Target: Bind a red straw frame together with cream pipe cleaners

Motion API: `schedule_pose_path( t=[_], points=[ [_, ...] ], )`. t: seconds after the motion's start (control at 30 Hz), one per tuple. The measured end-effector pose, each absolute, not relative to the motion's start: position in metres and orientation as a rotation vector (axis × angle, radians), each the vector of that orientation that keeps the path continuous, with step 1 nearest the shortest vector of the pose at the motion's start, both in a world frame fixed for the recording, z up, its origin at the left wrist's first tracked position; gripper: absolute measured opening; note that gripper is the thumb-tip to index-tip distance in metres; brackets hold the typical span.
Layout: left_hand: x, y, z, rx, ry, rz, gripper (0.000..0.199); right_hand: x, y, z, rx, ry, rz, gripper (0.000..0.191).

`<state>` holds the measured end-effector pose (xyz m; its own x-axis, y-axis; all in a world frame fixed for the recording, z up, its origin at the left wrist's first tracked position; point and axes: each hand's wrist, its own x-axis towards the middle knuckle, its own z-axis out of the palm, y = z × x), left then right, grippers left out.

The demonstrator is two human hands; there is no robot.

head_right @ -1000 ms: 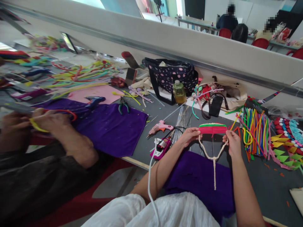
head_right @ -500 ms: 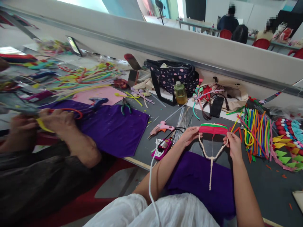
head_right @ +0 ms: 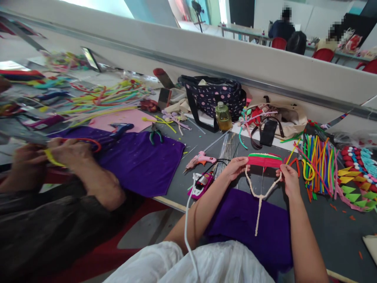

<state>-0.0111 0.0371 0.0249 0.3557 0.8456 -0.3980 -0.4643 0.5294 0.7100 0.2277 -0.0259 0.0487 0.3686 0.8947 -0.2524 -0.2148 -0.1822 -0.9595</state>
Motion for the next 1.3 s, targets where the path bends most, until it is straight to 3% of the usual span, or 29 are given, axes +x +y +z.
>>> schedule_pose_path(
  t=[0.4, 0.63, 1.3],
  points=[
    [-0.018, 0.037, 0.038, 0.633, 0.765, 0.922, 0.032, 0.228, -0.030, 0.053, -1.325, -0.740, 1.258, 0.042],
    [0.000, 0.033, 0.044, 0.746, 0.753, 0.980, 0.042, 0.216, -0.025, 0.058, -1.366, -0.733, 1.037, 0.038],
    [-0.014, 0.031, 0.063, 0.826, 0.729, 0.861, 0.042, 0.214, -0.030, 0.060, -1.283, -0.732, 1.074, 0.036]
  ],
)
